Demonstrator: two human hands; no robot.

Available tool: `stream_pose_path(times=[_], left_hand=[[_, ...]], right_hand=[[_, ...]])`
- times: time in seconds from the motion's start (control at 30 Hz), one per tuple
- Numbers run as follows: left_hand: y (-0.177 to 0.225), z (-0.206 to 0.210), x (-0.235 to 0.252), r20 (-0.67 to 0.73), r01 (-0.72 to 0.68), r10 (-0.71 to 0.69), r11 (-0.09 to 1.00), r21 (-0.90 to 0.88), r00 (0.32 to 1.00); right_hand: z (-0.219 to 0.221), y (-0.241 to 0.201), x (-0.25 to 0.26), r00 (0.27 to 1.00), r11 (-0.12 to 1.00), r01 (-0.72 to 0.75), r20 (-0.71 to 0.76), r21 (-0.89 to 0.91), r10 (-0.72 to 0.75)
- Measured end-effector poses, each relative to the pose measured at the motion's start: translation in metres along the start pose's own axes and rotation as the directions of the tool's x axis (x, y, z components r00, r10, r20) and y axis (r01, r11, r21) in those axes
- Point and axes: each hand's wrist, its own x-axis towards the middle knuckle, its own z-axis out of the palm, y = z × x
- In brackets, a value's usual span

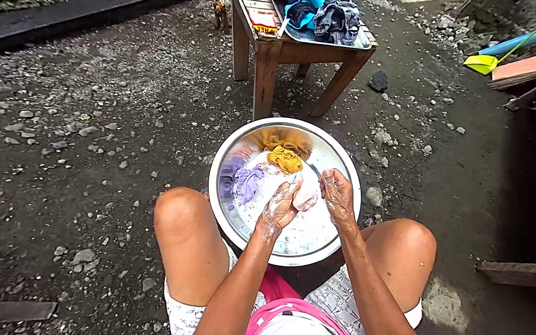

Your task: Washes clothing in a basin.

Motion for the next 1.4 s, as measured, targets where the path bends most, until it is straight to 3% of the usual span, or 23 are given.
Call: stream_pose_path(times=[0.2, 0.37, 0.63, 0.8, 1.1, 1.2, 1.27, 1.3, 1.33, 1.4], left_hand=[[0.007, 0.002, -0.003, 0.171, -0.027, 0.01, 0.995, 0.096, 0.985], [0.012, 0.006, -0.006, 0.027, -0.062, 0.057, 0.973, 0.221, 0.998], [0.017, 0.011, -0.008, -0.042, -0.121, 0.146, 0.922, 0.367, 0.988], [0.017, 0.017, -0.008, -0.091, -0.137, 0.202, 0.873, 0.469, 0.975], [0.019, 0.028, -0.011, -0.112, -0.128, 0.31, 0.658, 0.742, 0.944], [0.021, 0.033, -0.014, -0.127, -0.102, 0.293, 0.653, 0.75, 0.948], [0.021, 0.032, -0.015, -0.132, -0.099, 0.277, 0.684, 0.723, 0.952], [0.02, 0.03, -0.014, -0.133, -0.105, 0.277, 0.701, 0.706, 0.952], [0.02, 0.029, -0.014, -0.133, -0.108, 0.266, 0.726, 0.679, 0.955], [0.021, 0.029, -0.015, -0.137, -0.101, 0.233, 0.781, 0.616, 0.963]], right_hand=[[-0.018, -0.026, -0.011, 0.975, 0.988, 0.143, 0.162, 0.059, -0.151], [-0.025, -0.028, -0.019, 0.968, 0.987, 0.158, 0.2, -0.023, -0.15], [-0.023, -0.029, -0.022, 0.976, 0.988, 0.134, 0.185, -0.074, -0.118], [-0.022, -0.026, -0.021, 0.971, 0.967, 0.191, 0.176, -0.168, -0.162], [-0.018, -0.025, -0.023, 0.906, 0.785, 0.419, 0.153, -0.456, -0.394], [-0.018, -0.024, -0.024, 0.901, 0.763, 0.427, 0.151, -0.485, -0.408], [-0.02, -0.024, -0.023, 0.929, 0.844, 0.369, 0.134, -0.389, -0.345], [-0.022, -0.025, -0.023, 0.957, 0.923, 0.285, 0.126, -0.257, -0.26], [-0.025, -0.027, -0.022, 0.98, 0.984, 0.167, 0.119, -0.063, -0.159], [-0.03, -0.03, -0.018, 0.992, 0.931, -0.074, 0.118, 0.357, 0.034]])
